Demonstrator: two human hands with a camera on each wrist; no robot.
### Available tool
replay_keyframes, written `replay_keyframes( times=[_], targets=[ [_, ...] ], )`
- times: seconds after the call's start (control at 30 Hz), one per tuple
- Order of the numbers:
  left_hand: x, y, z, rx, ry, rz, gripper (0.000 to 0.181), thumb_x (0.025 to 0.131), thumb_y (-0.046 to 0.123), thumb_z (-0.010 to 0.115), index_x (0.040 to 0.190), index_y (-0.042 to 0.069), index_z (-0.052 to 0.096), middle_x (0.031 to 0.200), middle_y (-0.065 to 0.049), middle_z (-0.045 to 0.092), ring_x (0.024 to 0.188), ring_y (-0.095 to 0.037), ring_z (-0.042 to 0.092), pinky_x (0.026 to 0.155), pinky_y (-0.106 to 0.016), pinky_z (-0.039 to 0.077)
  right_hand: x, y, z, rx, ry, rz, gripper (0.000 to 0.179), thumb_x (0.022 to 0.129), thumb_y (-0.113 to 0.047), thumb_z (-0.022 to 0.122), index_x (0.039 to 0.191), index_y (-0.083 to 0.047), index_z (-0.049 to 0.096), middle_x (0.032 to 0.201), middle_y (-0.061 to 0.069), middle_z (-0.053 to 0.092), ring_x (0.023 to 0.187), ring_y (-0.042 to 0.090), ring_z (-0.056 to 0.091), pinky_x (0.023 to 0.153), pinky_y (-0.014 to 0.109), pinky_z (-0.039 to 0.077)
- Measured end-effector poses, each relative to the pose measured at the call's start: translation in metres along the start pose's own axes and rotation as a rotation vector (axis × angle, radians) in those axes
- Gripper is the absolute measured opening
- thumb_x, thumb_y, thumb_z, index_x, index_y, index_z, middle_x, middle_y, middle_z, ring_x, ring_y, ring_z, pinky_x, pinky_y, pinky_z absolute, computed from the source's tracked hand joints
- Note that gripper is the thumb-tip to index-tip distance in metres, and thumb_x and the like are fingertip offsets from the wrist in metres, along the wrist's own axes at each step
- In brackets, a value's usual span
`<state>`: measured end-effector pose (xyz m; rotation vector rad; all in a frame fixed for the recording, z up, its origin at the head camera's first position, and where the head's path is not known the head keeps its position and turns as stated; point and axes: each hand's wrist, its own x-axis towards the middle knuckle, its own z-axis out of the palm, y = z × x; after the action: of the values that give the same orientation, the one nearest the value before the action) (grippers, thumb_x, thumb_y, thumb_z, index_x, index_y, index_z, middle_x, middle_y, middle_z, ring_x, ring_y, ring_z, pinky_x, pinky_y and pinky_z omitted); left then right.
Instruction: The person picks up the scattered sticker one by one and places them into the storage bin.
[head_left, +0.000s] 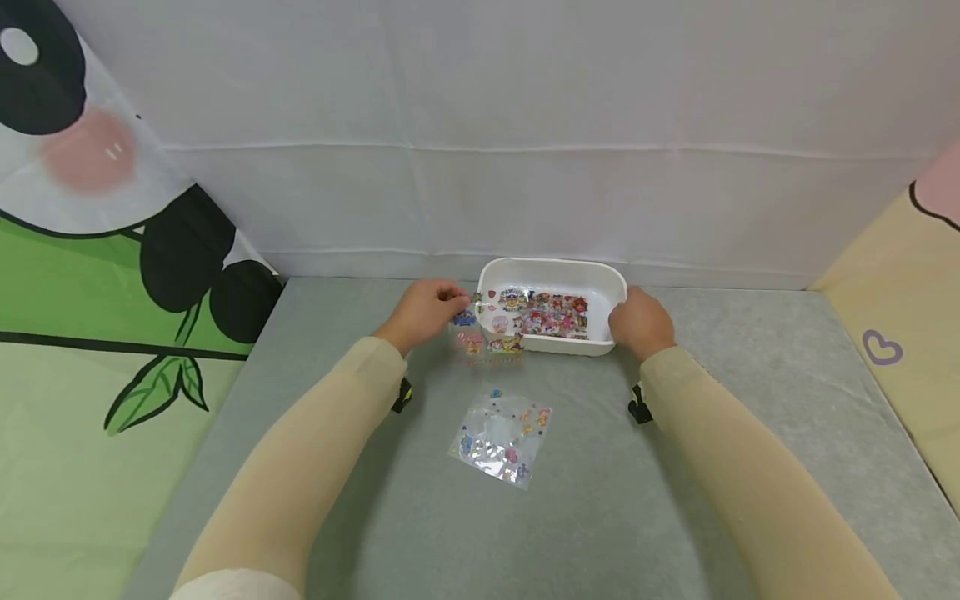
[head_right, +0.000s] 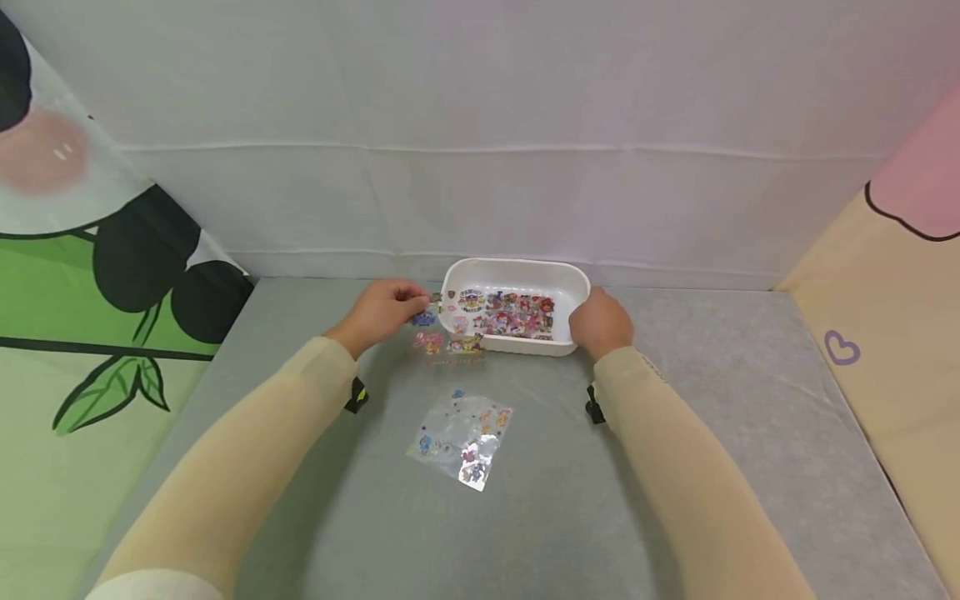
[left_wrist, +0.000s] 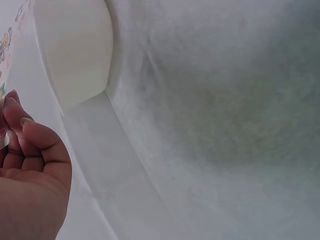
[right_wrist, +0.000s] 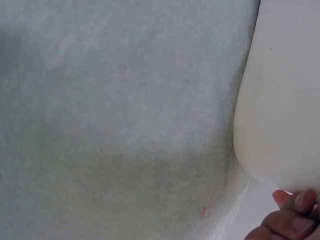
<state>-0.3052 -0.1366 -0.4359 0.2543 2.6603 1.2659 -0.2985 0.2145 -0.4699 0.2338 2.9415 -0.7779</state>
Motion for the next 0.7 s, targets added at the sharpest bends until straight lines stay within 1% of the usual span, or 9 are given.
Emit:
replay_keyframes(
  times=[0.13, 0.3, 0.5, 0.57, 0.7],
  targets=[
    [0.005, 0.008, 0.0, -0.001, -0.029, -0.01, 0.021, 0.105, 0.03, 0.063, 0.114, 0.016, 0.074, 0.107, -0.003, 0.07, 0.092, -0.023, 0.059, 0.079, -0.04, 0.049, 0.0, 0.0, 0.001, -0.003, -0.003, 0.005, 0.049, 0.101, -0.012, 0.036, 0.14, 0.014, 0.048, 0.126, 0.032, 0.061, 0.108, 0.044, 0.061, 0.092, 0.057, 0.05],
    [0.015, 0.02, 0.0, 0.005, -0.045, 0.011, 0.021, 0.106, 0.03, 0.062, 0.115, 0.016, 0.074, 0.108, -0.002, 0.07, 0.093, -0.023, 0.06, 0.08, -0.04, 0.05, 0.001, 0.001, 0.0, -0.005, 0.008, 0.002, 0.05, 0.1, -0.012, 0.036, 0.141, 0.014, 0.048, 0.127, 0.032, 0.061, 0.108, 0.044, 0.061, 0.093, 0.058, 0.05],
    [0.028, 0.033, 0.004, 0.025, -0.029, 0.033, 0.019, 0.106, 0.028, 0.062, 0.114, 0.016, 0.074, 0.108, 0.0, 0.069, 0.094, -0.022, 0.059, 0.081, -0.04, 0.05, 0.0, 0.0, -0.001, -0.011, 0.002, 0.006, 0.05, 0.1, -0.012, 0.036, 0.142, 0.014, 0.046, 0.128, 0.033, 0.06, 0.109, 0.044, 0.061, 0.093, 0.057, 0.05],
    [0.031, 0.037, 0.007, 0.014, -0.023, 0.036, 0.019, 0.106, 0.027, 0.062, 0.115, 0.015, 0.074, 0.109, 0.0, 0.069, 0.096, -0.021, 0.059, 0.082, -0.04, 0.05, 0.0, 0.0, -0.001, -0.008, -0.003, 0.01, 0.05, 0.1, -0.012, 0.037, 0.142, 0.014, 0.046, 0.128, 0.033, 0.06, 0.109, 0.044, 0.061, 0.094, 0.057, 0.05],
    [0.035, 0.042, 0.014, 0.01, 0.007, 0.029, 0.019, 0.106, 0.026, 0.062, 0.116, 0.015, 0.074, 0.11, 0.0, 0.068, 0.098, -0.02, 0.061, 0.083, -0.04, 0.051, 0.001, -0.001, -0.001, -0.002, -0.011, 0.013, 0.05, 0.099, -0.012, 0.038, 0.141, 0.013, 0.048, 0.127, 0.032, 0.061, 0.108, 0.043, 0.061, 0.093, 0.056, 0.05]
  ],
)
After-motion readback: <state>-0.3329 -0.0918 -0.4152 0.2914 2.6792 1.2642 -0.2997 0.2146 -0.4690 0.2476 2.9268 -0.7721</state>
